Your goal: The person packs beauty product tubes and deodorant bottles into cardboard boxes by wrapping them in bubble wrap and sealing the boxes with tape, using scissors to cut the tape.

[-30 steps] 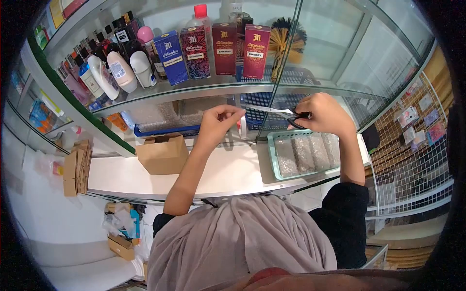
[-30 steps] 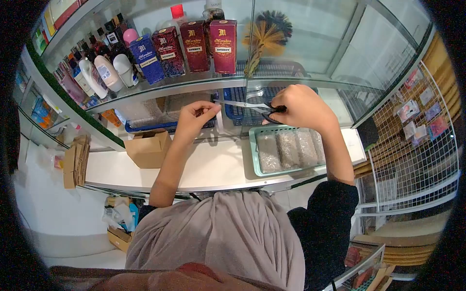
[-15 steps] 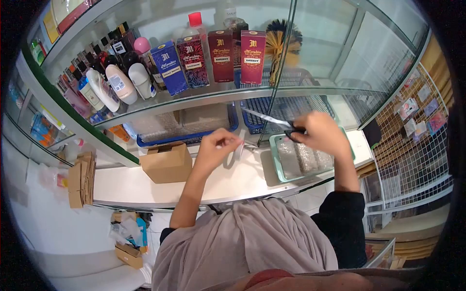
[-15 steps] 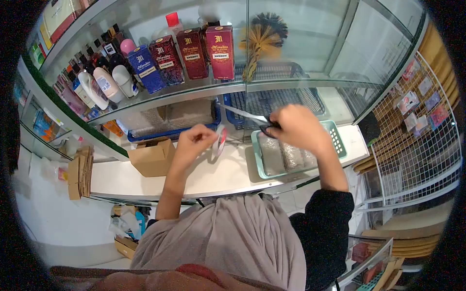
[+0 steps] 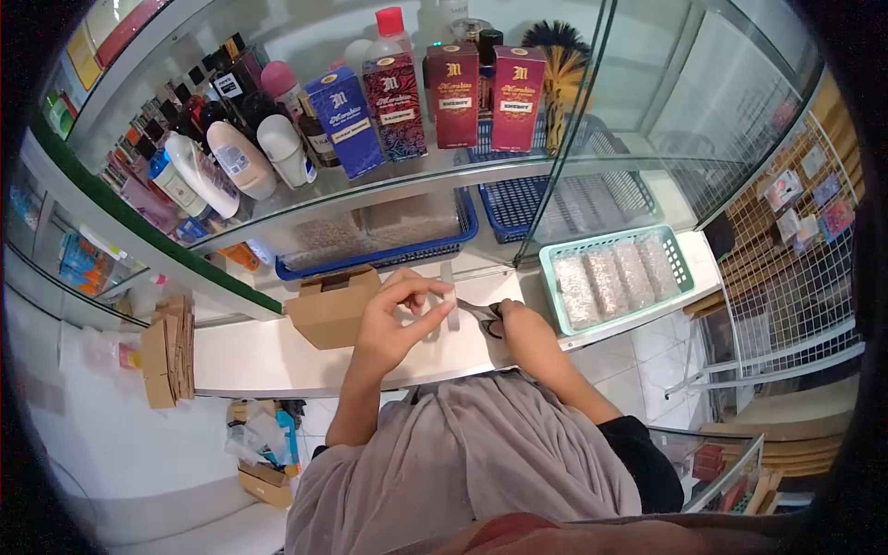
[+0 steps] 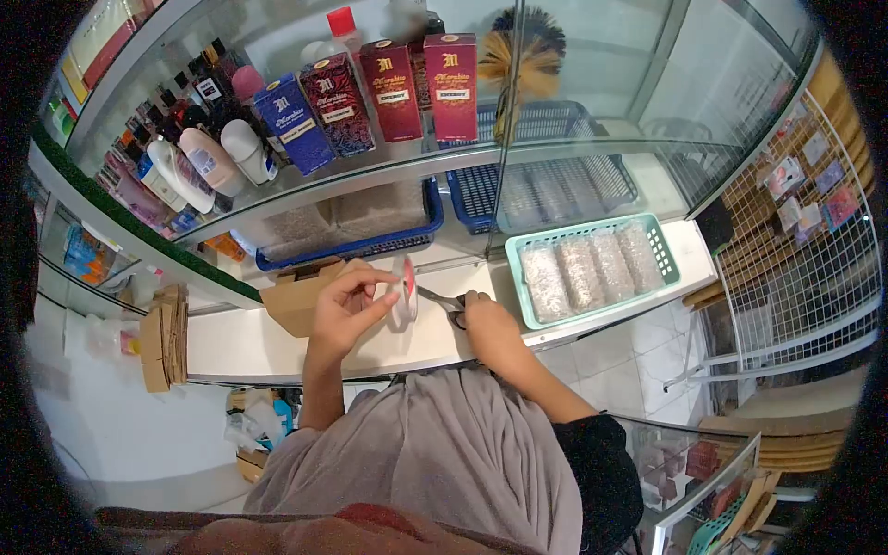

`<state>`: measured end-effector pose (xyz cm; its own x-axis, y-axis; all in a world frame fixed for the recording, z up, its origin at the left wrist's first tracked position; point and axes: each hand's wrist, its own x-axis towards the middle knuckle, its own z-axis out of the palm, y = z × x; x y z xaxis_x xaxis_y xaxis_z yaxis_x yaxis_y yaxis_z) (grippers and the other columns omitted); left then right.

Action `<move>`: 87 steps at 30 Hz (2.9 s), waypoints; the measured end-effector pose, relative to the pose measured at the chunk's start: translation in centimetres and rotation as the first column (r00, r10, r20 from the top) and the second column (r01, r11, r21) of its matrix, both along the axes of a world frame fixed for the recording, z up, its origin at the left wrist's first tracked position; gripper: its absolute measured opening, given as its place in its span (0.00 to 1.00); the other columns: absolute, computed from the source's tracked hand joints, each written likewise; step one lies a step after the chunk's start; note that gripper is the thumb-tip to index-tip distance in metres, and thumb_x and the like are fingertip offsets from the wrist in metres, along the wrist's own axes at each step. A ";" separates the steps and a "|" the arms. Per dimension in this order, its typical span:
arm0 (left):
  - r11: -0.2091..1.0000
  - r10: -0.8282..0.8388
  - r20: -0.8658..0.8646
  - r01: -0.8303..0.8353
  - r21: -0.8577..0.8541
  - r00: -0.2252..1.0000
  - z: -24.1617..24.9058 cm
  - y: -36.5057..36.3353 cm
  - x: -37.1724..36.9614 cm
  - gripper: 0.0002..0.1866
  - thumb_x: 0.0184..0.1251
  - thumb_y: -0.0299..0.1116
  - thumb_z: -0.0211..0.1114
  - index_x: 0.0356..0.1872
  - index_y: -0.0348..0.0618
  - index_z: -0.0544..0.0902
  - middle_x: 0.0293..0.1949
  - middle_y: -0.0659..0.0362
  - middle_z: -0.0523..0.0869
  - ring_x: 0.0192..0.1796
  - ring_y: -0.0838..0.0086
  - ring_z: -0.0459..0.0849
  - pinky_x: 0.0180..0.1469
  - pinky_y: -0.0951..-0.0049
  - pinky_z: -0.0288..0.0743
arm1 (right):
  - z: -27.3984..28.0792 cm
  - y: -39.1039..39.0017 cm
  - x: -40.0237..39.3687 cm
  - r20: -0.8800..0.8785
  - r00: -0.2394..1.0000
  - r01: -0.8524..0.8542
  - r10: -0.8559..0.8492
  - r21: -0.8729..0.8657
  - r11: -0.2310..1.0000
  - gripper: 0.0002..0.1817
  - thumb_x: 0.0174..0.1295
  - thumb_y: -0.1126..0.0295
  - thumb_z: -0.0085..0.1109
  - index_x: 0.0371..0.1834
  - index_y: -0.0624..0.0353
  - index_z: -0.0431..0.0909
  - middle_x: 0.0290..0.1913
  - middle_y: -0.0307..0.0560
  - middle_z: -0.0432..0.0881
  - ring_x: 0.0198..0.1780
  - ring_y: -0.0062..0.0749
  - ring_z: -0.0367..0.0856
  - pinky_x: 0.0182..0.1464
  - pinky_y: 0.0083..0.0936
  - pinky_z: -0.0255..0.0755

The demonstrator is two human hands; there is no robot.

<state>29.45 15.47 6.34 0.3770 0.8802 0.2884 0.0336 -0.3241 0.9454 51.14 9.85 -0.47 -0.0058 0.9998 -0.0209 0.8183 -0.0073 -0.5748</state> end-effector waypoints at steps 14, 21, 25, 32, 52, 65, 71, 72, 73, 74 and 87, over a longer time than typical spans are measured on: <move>0.999 -0.032 -0.033 0.033 0.028 0.999 1.4 2.1 1.7 0.12 0.59 0.26 0.72 0.45 0.42 0.87 0.35 0.65 0.73 0.35 0.81 0.70 0.38 0.81 0.66 | 8.0 1.7 -0.4 -0.478 0.878 0.131 -0.016 0.207 0.970 0.09 0.57 0.73 0.68 0.40 0.62 0.84 0.33 0.42 0.80 0.28 0.26 0.76 0.31 0.24 0.69; 0.985 0.009 -0.057 0.001 0.174 0.998 2.6 2.3 2.8 0.12 0.55 0.23 0.73 0.42 0.39 0.86 0.34 0.63 0.74 0.36 0.80 0.71 0.39 0.80 0.66 | 12.6 4.2 -1.0 -0.387 0.901 0.005 0.195 0.459 0.888 0.09 0.55 0.74 0.71 0.39 0.60 0.86 0.30 0.36 0.72 0.28 0.18 0.66 0.29 0.19 0.60; 0.979 0.050 -0.066 -0.035 0.200 0.997 2.3 2.8 2.6 0.14 0.57 0.23 0.72 0.45 0.38 0.84 0.37 0.63 0.76 0.39 0.80 0.74 0.42 0.80 0.70 | 12.7 4.8 -1.3 -0.408 0.878 0.010 0.251 0.539 0.842 0.06 0.55 0.75 0.70 0.35 0.62 0.86 0.29 0.40 0.77 0.28 0.21 0.69 0.28 0.20 0.62; 0.990 0.140 0.259 -0.140 -0.019 0.956 0.7 2.4 4.9 0.21 0.58 0.25 0.72 0.54 0.40 0.78 0.46 0.60 0.83 0.47 0.75 0.82 0.49 0.72 0.74 | 11.9 6.7 -1.9 -0.323 0.930 0.127 0.177 0.733 0.668 0.06 0.52 0.77 0.69 0.34 0.62 0.86 0.30 0.42 0.77 0.31 0.29 0.72 0.34 0.23 0.68; 0.954 0.061 0.050 -0.073 0.291 0.997 -0.8 4.8 5.6 0.07 0.63 0.25 0.67 0.38 0.34 0.79 0.37 0.52 0.83 0.40 0.62 0.82 0.46 0.70 0.73 | 12.2 10.1 -2.5 -0.241 0.970 0.228 -0.024 0.875 0.428 0.05 0.49 0.75 0.72 0.29 0.57 0.85 0.30 0.41 0.78 0.35 0.37 0.75 0.36 0.32 0.69; 0.937 0.155 -0.023 -0.139 0.322 0.988 -1.4 4.7 5.0 0.14 0.61 0.28 0.71 0.47 0.35 0.83 0.46 0.52 0.84 0.49 0.62 0.84 0.53 0.70 0.75 | 10.4 9.5 -3.0 -0.717 0.684 0.590 0.135 0.652 0.476 0.12 0.61 0.74 0.67 0.43 0.62 0.74 0.29 0.36 0.73 0.29 0.18 0.70 0.32 0.17 0.67; 0.965 0.166 0.028 -0.168 0.200 0.986 -1.1 1.9 2.2 0.12 0.68 0.24 0.63 0.51 0.38 0.79 0.51 0.55 0.80 0.55 0.69 0.80 0.56 0.73 0.73 | 5.8 5.3 -4.3 -0.929 0.270 0.608 0.253 0.368 0.704 0.08 0.75 0.66 0.52 0.42 0.59 0.71 0.28 0.34 0.72 0.25 0.13 0.65 0.27 0.12 0.60; 0.978 0.145 0.047 -0.150 0.146 0.988 -1.4 1.6 1.5 0.10 0.69 0.24 0.62 0.49 0.37 0.79 0.50 0.56 0.80 0.54 0.70 0.80 0.56 0.73 0.73 | 5.3 5.3 -4.2 -0.958 0.190 0.582 0.217 0.287 0.760 0.08 0.75 0.66 0.52 0.42 0.59 0.71 0.28 0.34 0.72 0.25 0.13 0.65 0.26 0.12 0.59; 0.992 0.084 0.035 -0.087 0.090 0.996 -1.2 1.1 0.8 0.07 0.70 0.22 0.58 0.47 0.36 0.79 0.47 0.56 0.80 0.52 0.72 0.79 0.56 0.73 0.72 | 5.1 5.6 -4.1 -0.968 0.167 0.562 0.186 0.249 0.789 0.10 0.74 0.63 0.54 0.46 0.58 0.71 0.29 0.33 0.72 0.27 0.12 0.66 0.28 0.14 0.61; 0.994 0.056 0.041 -0.060 0.095 0.998 -1.7 0.9 0.2 0.07 0.70 0.21 0.57 0.47 0.36 0.78 0.47 0.55 0.80 0.52 0.72 0.79 0.56 0.73 0.72 | 5.2 6.0 -4.1 -0.986 0.119 0.570 0.119 0.166 0.805 0.10 0.73 0.62 0.55 0.46 0.57 0.71 0.31 0.33 0.72 0.29 0.12 0.67 0.30 0.15 0.61; 0.783 0.394 0.179 -0.431 0.448 0.902 -5.6 -1.1 -7.5 0.13 0.62 0.15 0.59 0.47 0.37 0.78 0.42 0.52 0.82 0.45 0.63 0.80 0.50 0.67 0.72 | 6.2 9.6 -3.0 -0.987 -0.158 0.348 -0.028 -0.082 0.934 0.14 0.64 0.56 0.68 0.44 0.50 0.83 0.39 0.28 0.81 0.40 0.12 0.73 0.43 0.18 0.64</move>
